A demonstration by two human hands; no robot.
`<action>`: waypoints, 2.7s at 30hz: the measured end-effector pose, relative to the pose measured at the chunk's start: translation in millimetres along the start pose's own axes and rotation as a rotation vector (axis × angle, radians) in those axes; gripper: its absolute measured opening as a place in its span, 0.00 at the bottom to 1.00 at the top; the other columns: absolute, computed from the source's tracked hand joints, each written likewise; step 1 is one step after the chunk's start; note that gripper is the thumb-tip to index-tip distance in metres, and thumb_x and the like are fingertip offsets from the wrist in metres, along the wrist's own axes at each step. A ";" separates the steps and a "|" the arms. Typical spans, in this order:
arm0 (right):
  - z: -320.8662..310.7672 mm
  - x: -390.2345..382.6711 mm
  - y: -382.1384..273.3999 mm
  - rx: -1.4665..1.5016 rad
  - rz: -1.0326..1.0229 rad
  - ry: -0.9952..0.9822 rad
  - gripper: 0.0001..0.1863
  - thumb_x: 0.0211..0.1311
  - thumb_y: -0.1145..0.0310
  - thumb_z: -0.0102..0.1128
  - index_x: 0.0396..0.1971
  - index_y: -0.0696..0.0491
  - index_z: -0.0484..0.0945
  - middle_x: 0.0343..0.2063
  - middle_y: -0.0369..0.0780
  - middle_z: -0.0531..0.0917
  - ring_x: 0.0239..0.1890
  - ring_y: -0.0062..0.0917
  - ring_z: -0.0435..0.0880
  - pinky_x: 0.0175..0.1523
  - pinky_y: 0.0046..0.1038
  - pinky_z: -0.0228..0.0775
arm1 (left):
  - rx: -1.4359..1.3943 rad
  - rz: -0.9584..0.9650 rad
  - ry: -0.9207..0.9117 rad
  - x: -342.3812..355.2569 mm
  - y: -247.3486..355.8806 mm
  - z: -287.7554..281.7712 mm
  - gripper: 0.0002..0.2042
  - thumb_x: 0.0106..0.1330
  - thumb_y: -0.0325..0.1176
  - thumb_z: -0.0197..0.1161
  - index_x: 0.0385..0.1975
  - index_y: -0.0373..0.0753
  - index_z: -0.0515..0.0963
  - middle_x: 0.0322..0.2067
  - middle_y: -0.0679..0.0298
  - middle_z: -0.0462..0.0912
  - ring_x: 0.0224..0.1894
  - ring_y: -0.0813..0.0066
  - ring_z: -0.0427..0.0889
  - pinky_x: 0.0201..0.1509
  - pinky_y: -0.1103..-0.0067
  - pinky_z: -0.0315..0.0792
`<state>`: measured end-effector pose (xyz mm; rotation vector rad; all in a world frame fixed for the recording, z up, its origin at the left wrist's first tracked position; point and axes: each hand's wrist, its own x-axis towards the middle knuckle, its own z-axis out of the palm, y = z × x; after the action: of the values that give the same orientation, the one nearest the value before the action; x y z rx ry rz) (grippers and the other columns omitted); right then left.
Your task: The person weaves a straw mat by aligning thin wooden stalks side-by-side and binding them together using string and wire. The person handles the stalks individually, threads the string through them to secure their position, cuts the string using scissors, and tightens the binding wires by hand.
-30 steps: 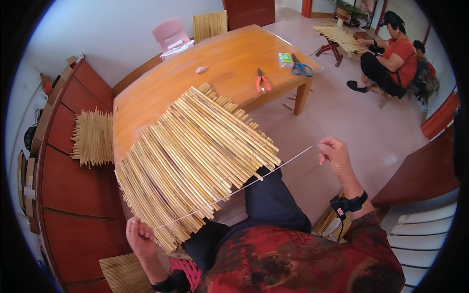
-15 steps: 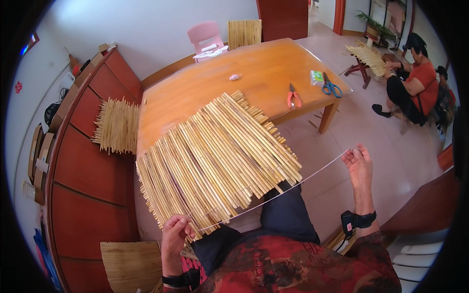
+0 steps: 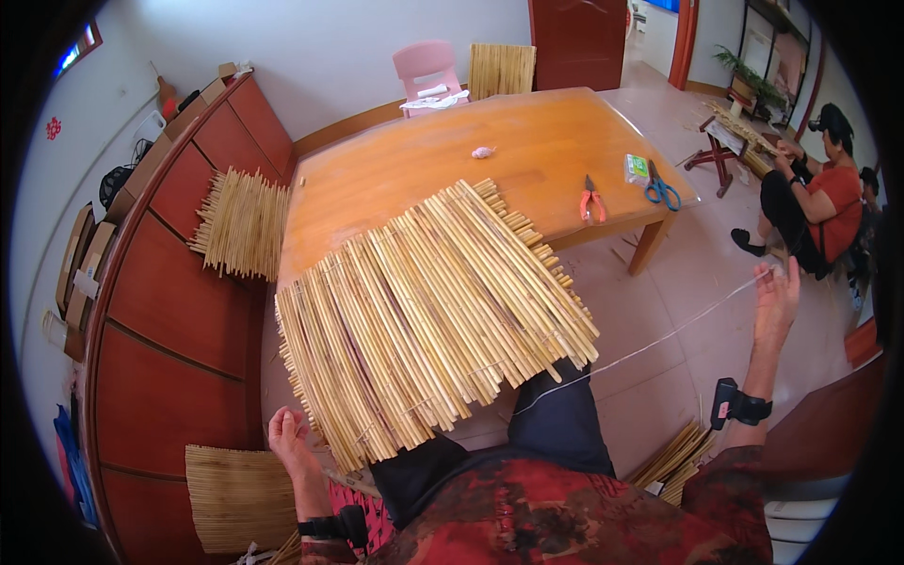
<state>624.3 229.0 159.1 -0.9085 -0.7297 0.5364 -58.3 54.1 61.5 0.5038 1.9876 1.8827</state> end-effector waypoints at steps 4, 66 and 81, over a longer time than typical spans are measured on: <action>16.4 9.4 -3.0 -0.088 -0.070 -0.060 0.33 0.56 0.78 0.52 0.60 0.61 0.48 0.28 0.40 0.71 0.30 0.21 0.74 0.39 0.24 0.72 | 0.004 -0.175 -0.052 18.0 -25.7 -9.4 0.12 0.64 0.35 0.52 0.42 0.36 0.72 0.33 0.66 0.76 0.34 0.77 0.75 0.37 0.79 0.68; 187.2 -143.8 145.0 0.027 0.621 -0.620 0.08 0.60 0.70 0.50 0.33 0.60 0.73 0.28 0.36 0.77 0.30 0.16 0.73 0.39 0.18 0.66 | -0.295 -0.437 -0.224 -31.9 -101.2 -29.1 0.19 0.62 0.39 0.55 0.47 0.32 0.70 0.41 0.59 0.76 0.42 0.68 0.76 0.46 0.75 0.72; 144.8 -152.6 200.0 -0.001 0.943 -0.576 0.08 0.59 0.70 0.50 0.34 0.59 0.72 0.27 0.37 0.77 0.27 0.17 0.74 0.32 0.18 0.68 | 0.151 -0.138 0.002 -32.2 -77.2 -34.1 0.17 0.66 0.40 0.47 0.43 0.31 0.71 0.36 0.60 0.76 0.34 0.74 0.74 0.39 0.79 0.69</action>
<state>394.0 300.6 -2.4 -1.0870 -0.7798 1.6806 -47.7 4.7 -13.4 0.3945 2.1189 1.6611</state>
